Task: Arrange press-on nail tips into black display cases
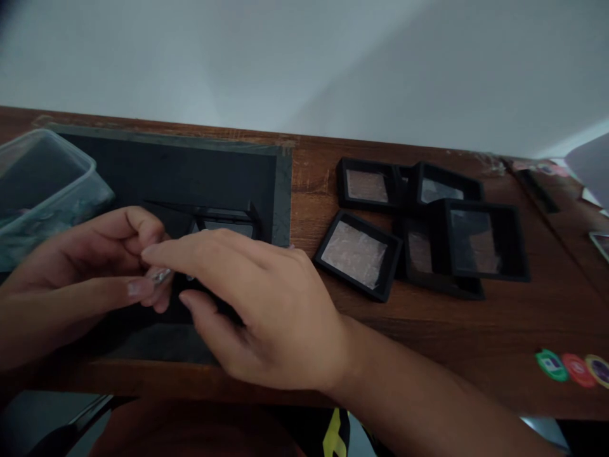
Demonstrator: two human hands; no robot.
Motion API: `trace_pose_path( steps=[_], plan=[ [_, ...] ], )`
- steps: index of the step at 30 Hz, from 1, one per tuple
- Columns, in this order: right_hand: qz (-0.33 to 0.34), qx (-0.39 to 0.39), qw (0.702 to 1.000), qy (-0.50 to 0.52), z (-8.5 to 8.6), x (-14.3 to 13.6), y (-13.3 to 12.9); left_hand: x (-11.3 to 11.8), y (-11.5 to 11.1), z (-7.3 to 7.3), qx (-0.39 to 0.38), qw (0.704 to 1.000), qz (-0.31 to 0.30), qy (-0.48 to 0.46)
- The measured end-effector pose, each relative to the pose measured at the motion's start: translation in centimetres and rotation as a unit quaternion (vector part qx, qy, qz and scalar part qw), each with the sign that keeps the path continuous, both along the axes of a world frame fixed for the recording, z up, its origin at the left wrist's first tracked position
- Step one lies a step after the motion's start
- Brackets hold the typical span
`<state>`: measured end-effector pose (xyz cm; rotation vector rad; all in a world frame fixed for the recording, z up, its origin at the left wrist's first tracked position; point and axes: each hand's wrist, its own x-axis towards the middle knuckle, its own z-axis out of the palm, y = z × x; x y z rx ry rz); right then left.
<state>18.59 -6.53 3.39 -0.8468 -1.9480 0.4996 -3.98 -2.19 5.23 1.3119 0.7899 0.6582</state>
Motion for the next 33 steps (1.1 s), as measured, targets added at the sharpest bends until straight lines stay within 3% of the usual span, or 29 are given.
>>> trace_pose_path(
  steps=[10,20,26,33],
  plan=[
    [-0.041,0.056,0.996,-0.047,0.2,0.1,-0.2,0.9,0.2,0.7,0.021,1.000,-0.010,0.021],
    [0.001,0.019,0.999,-0.046,-0.2,0.4,0.2,0.5,0.3,0.4,0.010,0.999,0.027,0.017],
    [0.014,-0.003,0.999,-0.036,-0.5,0.2,0.2,0.9,0.1,1.0,0.005,1.000,-0.003,0.023],
    [0.009,0.017,1.000,-0.022,-0.4,0.1,0.1,0.3,0.2,0.5,-0.024,1.000,-0.005,0.017]
  ],
)
